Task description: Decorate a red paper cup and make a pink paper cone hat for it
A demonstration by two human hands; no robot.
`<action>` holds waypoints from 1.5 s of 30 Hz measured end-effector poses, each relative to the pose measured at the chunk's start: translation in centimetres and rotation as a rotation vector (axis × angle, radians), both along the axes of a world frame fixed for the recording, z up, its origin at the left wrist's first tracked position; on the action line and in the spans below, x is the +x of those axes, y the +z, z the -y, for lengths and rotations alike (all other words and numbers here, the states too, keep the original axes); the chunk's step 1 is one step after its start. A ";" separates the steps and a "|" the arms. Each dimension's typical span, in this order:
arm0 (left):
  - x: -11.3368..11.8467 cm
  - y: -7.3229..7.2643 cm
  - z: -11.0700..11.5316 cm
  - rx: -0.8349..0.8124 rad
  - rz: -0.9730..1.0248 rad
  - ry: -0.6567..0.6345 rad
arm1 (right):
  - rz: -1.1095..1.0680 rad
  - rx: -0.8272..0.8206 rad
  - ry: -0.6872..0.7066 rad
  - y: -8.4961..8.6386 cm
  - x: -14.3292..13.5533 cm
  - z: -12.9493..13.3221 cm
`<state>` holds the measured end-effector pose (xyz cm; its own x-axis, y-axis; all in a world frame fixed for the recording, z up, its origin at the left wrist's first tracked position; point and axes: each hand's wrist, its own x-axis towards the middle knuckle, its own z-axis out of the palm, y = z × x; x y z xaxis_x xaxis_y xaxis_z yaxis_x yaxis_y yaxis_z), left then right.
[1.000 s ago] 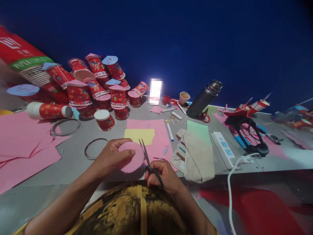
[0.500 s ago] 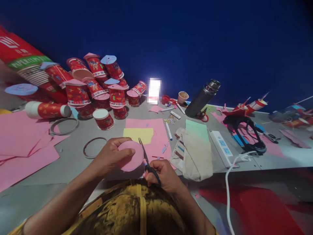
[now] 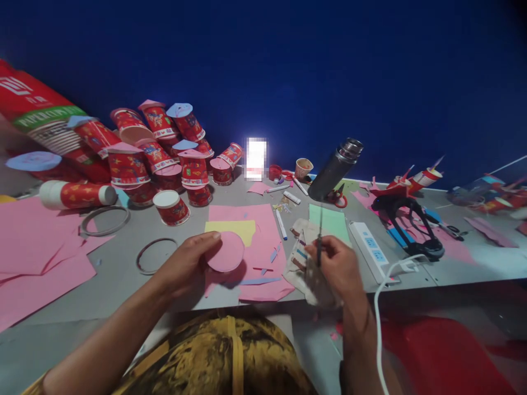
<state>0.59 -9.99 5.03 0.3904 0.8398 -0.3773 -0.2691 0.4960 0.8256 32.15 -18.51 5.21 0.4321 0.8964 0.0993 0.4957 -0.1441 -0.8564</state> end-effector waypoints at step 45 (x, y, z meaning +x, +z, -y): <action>-0.4 0.8 -7.4 0.491 -0.364 0.165 | 0.496 -0.145 0.338 -2.0 -3.2 -3.7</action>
<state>0.14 -2.60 5.88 0.1598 0.9870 -0.0168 0.0316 0.0119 0.9994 28.90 -14.81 3.26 0.0552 0.9951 0.0825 0.8684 -0.0070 -0.4959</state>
